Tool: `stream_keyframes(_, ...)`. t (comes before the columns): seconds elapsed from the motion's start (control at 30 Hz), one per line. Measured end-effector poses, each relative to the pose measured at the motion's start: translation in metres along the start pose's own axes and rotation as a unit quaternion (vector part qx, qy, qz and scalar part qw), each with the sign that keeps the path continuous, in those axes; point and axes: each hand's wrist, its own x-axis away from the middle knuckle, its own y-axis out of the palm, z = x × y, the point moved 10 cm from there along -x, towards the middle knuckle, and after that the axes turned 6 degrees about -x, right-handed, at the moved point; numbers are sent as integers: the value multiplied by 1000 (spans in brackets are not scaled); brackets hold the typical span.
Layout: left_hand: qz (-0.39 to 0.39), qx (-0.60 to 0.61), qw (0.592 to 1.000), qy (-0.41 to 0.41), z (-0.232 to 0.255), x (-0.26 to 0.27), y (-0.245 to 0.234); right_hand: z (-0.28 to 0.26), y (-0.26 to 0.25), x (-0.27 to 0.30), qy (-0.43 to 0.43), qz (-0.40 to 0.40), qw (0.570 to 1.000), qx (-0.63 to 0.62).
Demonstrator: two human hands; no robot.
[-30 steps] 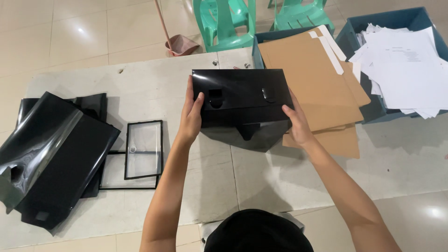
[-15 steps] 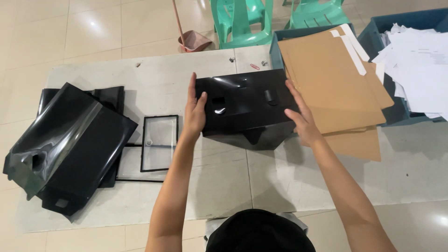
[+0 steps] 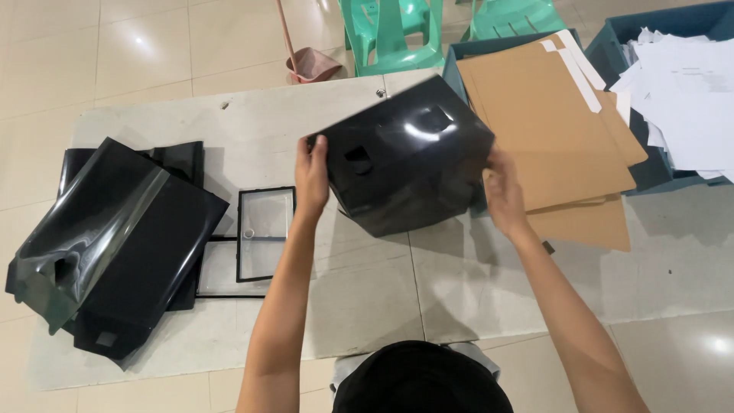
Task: The recorder is assembling plastic storage boxes and cleaning them with a cloth.
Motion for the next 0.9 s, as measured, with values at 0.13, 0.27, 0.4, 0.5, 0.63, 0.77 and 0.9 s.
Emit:
stream_keyframes(0.13, 30, -21, 998, -50, -17, -6, -28, 51, 39, 26, 134, -88, 983, 90)
stream_keyframes(0.27, -53, -18, 998, -4, -90, 3, -22, 89, 68, 42, 159, -105, 982, 20)
stream_keyframes(0.4, -29, -162, 964, 209, -103, 44, -31, 89, 66, 43, 183, -62, 977, 85)
stream_keyframes(0.5, -31, -82, 985, -151, -165, 35, -44, 65, 58, 24, 129, -49, 985, 108)
stream_keyframes(0.63, -54, -157, 946, -280, -212, 23, -59, 5, 56, -19, 80, -20, 990, 113)
stream_keyframes(0.77, -102, -57, 978, -174, -191, 11, -60, 6, 57, -43, 162, -103, 981, -32)
stream_keyframes(0.9, -216, -55, 948, -228, -146, 24, -67, -81, 76, -57, 297, -119, 930, -179)
